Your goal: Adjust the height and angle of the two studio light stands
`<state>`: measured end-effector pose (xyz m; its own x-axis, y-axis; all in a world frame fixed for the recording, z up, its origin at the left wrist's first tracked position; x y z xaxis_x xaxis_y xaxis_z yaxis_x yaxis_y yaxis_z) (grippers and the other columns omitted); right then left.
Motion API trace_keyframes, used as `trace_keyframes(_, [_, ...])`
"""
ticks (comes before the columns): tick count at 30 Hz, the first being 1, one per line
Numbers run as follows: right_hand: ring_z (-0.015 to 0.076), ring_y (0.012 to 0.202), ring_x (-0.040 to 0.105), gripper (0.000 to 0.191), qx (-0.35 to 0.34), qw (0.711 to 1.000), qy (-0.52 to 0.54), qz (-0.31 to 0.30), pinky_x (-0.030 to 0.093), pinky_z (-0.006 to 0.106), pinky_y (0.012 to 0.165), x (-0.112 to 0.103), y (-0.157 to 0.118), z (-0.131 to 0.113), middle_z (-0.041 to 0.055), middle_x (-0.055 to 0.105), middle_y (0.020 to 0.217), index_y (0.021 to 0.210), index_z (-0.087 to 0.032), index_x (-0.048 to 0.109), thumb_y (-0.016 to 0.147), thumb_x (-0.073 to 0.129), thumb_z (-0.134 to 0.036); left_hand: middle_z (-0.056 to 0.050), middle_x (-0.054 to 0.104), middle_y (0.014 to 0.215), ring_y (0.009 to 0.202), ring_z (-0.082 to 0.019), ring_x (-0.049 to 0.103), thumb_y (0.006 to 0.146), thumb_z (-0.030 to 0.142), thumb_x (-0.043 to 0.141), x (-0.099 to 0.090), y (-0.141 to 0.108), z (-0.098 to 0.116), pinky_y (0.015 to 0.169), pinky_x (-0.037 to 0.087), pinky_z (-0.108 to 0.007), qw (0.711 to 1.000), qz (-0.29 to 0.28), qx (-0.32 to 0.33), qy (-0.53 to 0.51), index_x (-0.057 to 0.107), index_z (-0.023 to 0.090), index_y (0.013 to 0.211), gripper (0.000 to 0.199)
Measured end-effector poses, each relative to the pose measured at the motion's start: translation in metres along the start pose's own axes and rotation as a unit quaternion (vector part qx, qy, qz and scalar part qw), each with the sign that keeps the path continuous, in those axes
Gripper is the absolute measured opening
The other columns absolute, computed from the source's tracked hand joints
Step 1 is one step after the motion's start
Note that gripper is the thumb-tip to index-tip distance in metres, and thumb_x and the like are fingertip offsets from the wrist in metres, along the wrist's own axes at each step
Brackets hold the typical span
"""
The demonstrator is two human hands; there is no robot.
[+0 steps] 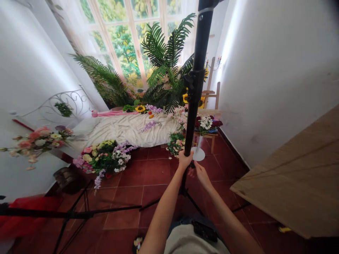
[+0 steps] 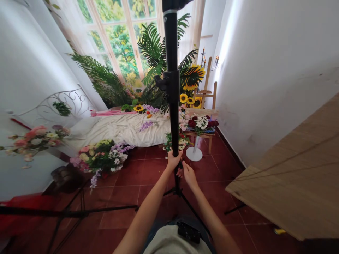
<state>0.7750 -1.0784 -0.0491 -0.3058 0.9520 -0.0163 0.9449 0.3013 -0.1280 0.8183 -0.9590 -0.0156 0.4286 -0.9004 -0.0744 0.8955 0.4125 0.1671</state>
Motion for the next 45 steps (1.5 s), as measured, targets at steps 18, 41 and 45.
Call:
trace_keyframes(18, [0.0082, 0.032, 0.017, 0.031, 0.083, 0.912, 0.386, -0.111, 0.028, 0.021, 0.041, 0.030, -0.021, -0.016, -0.0087, 0.025, 0.040, 0.059, -0.023, 0.036, 0.089, 0.035, -0.028, 0.002, 0.047, 0.045, 0.043, -0.006, 0.041, 0.068, 0.046, 0.062, 0.002, 0.000, 0.006, 0.043, 0.033, -0.019, 1.000, -0.006, -0.008, -0.005, 0.047, 0.016, 0.049, 0.039])
trace_keyframes(41, [0.0160, 0.064, 0.048, 0.039, -0.259, 0.878, -0.402, -0.006, 0.030, 0.025, 0.061, -0.014, -0.006, -0.082, 0.0030, 0.055, 0.066, 0.064, -0.021, 0.053, 0.082, 0.053, -0.056, 0.001, 0.048, 0.045, 0.043, -0.008, 0.044, 0.067, 0.044, 0.065, 0.002, 0.004, 0.002, 0.044, 0.035, -0.020, 1.000, -0.008, 0.000, -0.013, 0.049, 0.015, 0.049, 0.038])
trace_keyframes(45, [0.0173, 0.068, 0.051, 0.034, -0.275, 0.877, -0.392, -0.024, 0.031, 0.025, 0.062, -0.011, -0.004, -0.081, 0.0052, 0.060, 0.068, 0.070, -0.022, 0.060, 0.084, 0.052, -0.053, 0.001, 0.049, 0.046, 0.044, -0.008, 0.044, 0.067, 0.044, 0.065, 0.002, 0.003, 0.002, 0.045, 0.036, -0.020, 1.000, -0.014, -0.002, -0.014, 0.049, 0.015, 0.050, 0.037])
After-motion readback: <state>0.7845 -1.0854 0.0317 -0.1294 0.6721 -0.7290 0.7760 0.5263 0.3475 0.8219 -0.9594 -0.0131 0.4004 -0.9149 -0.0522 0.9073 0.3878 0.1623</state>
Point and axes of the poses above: each hand's wrist, its own y-axis towards the middle knuckle, its own x-axis out of the palm, z = x × y, the point moved 10 cm from there along y, towards the middle knuckle
